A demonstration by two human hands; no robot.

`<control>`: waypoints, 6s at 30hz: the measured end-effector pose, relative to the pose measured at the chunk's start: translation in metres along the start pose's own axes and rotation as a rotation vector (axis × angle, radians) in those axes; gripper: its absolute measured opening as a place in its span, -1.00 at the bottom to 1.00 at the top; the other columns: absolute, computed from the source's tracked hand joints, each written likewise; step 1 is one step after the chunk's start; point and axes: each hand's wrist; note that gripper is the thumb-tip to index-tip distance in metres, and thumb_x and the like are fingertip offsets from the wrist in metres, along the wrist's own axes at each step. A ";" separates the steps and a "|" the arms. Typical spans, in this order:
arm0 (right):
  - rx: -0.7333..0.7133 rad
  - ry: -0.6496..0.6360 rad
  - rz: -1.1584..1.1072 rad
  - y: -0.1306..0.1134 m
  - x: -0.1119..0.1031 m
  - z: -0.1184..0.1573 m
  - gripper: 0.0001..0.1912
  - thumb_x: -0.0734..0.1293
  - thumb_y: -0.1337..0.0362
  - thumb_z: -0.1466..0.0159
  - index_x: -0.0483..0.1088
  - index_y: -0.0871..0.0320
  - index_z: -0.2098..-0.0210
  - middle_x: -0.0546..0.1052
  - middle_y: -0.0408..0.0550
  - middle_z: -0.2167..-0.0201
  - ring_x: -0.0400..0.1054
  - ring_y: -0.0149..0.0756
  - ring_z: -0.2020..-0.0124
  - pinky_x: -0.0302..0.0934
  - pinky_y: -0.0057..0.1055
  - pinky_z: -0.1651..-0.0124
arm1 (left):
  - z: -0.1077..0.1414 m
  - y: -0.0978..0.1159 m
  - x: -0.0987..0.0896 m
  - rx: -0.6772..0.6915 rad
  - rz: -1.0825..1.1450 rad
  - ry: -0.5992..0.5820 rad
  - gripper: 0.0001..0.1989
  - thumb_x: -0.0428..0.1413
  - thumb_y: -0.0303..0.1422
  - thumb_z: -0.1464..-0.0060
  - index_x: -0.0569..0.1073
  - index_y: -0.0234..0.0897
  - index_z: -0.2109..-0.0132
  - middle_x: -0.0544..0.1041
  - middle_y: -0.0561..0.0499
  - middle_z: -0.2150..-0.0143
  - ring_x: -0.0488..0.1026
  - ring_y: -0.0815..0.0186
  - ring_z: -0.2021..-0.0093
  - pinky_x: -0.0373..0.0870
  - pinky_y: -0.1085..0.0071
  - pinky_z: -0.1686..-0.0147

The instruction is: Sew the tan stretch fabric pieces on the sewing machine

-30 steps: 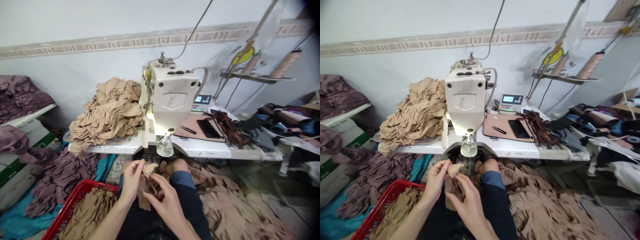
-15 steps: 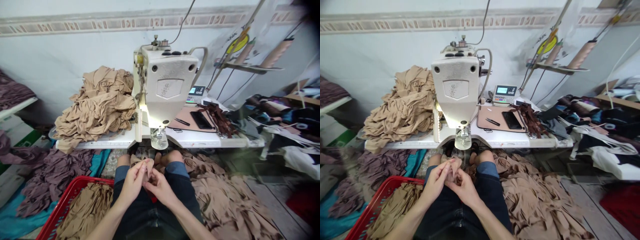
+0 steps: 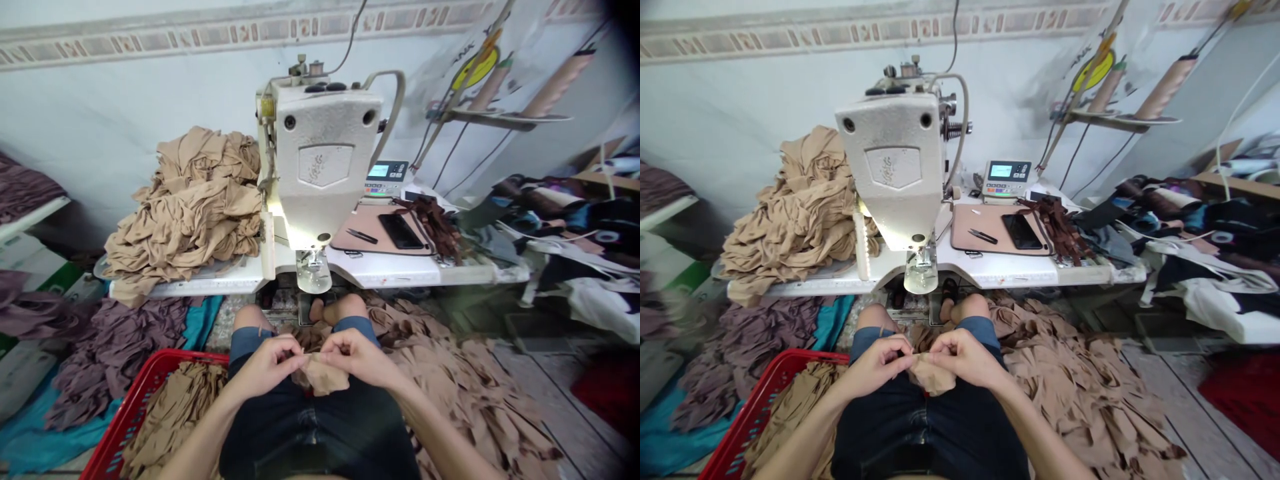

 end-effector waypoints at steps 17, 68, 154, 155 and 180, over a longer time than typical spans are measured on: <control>-0.165 0.338 0.186 -0.030 0.008 0.004 -0.55 0.40 -0.05 -0.43 0.48 0.14 0.44 0.39 -0.16 0.51 0.26 -0.32 0.46 0.10 -0.38 0.39 | 0.000 0.013 -0.018 0.174 -0.078 0.209 -0.66 0.20 -0.14 -0.38 0.72 -0.27 -0.05 0.55 -0.02 0.34 0.46 0.28 0.32 0.35 0.43 0.32; -0.268 0.706 -0.034 -0.037 -0.052 -0.062 -0.44 0.52 -0.23 -0.22 0.59 0.20 0.44 0.60 -0.05 0.48 0.43 -0.21 0.41 0.31 -0.33 0.31 | -0.096 0.074 -0.036 0.240 0.233 0.550 -0.58 0.28 0.03 -0.23 0.42 -0.24 0.16 0.39 0.18 0.50 0.36 0.38 0.48 0.30 0.49 0.40; -0.266 0.671 -0.105 -0.071 -0.050 -0.058 -0.58 0.57 -0.09 -0.15 0.63 0.18 0.45 0.62 -0.04 0.47 0.46 -0.13 0.34 0.31 -0.30 0.21 | -0.100 0.084 -0.035 0.231 0.195 0.540 -0.66 0.34 -0.13 -0.16 0.38 -0.21 0.19 0.18 0.27 0.54 0.14 0.44 0.55 0.06 0.54 0.50; -0.261 0.666 -0.092 -0.069 -0.051 -0.057 -0.57 0.57 -0.10 -0.15 0.64 0.19 0.44 0.62 -0.04 0.47 0.45 -0.13 0.35 0.31 -0.30 0.23 | -0.100 0.084 -0.034 0.222 0.217 0.522 -0.65 0.34 -0.11 -0.17 0.37 -0.21 0.18 0.18 0.27 0.55 0.13 0.44 0.57 0.05 0.54 0.51; 0.076 0.615 -0.181 0.018 -0.033 0.023 -0.45 0.61 -0.24 -0.07 0.62 0.16 0.49 0.48 -0.13 0.58 0.25 -0.33 0.55 0.16 -0.44 0.51 | -0.032 0.073 -0.207 0.241 -0.978 1.170 -0.70 0.09 -0.20 -0.35 0.64 -0.29 0.14 0.64 -0.12 0.26 0.55 0.13 0.27 0.43 0.30 0.18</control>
Point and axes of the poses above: each hand's wrist, its own z-axis away from the middle knuckle, its own x-axis out of the palm, y = z × x
